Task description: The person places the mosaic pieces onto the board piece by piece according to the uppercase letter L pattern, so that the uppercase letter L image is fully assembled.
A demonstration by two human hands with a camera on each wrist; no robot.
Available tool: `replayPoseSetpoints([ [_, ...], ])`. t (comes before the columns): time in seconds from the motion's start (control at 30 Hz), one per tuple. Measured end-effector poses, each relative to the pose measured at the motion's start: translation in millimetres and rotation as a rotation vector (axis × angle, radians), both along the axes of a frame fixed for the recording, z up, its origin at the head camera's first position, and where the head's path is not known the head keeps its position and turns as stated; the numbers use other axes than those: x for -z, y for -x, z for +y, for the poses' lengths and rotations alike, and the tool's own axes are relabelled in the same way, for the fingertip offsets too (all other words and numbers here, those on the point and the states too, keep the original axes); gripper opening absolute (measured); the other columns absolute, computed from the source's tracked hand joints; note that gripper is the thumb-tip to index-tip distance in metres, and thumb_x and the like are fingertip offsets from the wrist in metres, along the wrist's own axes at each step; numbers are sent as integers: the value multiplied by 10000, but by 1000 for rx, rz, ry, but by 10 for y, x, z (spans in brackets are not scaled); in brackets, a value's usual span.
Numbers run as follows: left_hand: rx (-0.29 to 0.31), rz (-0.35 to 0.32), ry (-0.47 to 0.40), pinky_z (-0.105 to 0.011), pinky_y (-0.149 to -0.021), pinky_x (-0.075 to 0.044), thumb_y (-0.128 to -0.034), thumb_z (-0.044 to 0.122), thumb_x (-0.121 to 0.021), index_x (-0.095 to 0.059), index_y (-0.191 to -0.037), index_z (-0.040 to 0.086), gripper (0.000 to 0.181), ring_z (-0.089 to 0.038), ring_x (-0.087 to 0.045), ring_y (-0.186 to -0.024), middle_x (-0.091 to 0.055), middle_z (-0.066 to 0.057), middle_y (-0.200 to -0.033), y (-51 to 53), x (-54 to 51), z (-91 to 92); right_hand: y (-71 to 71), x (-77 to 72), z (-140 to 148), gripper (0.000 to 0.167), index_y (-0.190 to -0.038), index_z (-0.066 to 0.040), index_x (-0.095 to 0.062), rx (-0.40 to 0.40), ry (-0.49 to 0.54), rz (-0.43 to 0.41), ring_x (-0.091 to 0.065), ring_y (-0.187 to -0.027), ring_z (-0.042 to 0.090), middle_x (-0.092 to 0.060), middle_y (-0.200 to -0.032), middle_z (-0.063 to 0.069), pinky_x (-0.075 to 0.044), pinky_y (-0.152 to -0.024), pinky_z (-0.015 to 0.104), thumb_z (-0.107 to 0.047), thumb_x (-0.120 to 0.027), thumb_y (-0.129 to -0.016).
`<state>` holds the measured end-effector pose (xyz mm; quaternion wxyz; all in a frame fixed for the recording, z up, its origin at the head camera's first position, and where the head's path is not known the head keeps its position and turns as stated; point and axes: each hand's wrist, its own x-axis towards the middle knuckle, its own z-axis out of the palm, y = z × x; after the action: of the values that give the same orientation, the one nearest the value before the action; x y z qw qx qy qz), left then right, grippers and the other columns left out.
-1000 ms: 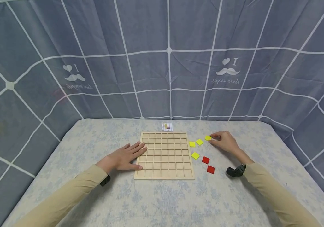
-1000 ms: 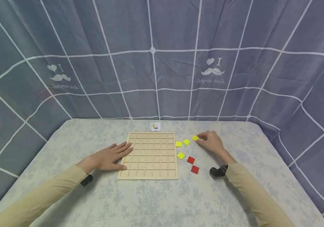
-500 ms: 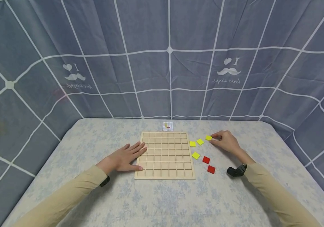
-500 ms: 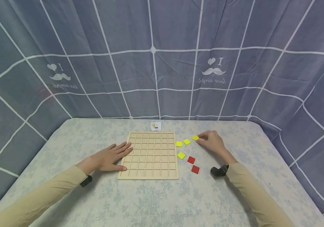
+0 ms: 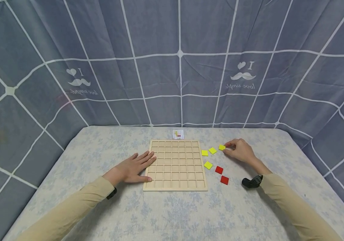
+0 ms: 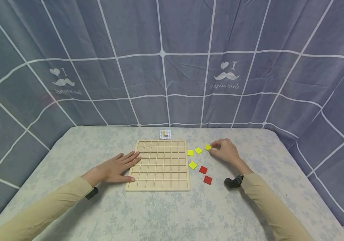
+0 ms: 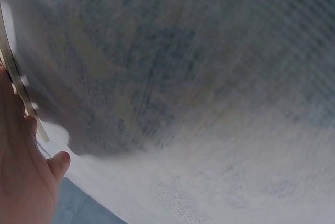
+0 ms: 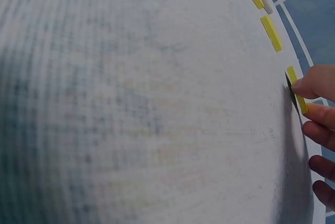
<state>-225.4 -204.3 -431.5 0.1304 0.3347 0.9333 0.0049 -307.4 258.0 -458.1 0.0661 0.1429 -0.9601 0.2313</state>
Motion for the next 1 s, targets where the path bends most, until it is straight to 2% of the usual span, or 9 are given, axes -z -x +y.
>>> replayPoseSetpoints([
  [0.17,-1,-1,-2,-573,-1181,-174,-926,649,-435,-163,-1561,159,847,-294,-125,-1500,-110,-87,-1629,-6,3,-5,-9,7,-21,327,-1020,-50,-751,2,3,16,-619,-845,249,-734,-935,102,-510,-698,401,-289,-740,-798],
  [0.47,-1,-4,-8,-568,-1183,-174,-930,646,-430,-165,-1560,155,842,-294,-120,-1501,-106,-91,-1629,-1,5,-2,-22,-80,-149,306,-1014,-55,-752,-15,9,28,-629,-886,275,-726,-940,106,-525,-717,418,-267,-745,-794],
  [1.0,-13,-12,8,-559,-1190,-160,-937,633,-429,-159,-1561,162,827,-288,-104,-1504,-93,-84,-1631,-10,-5,15,11,-205,-630,312,-1033,-95,-753,-118,31,38,-630,-904,241,-723,-979,64,-518,-730,393,-300,-755,-798],
])
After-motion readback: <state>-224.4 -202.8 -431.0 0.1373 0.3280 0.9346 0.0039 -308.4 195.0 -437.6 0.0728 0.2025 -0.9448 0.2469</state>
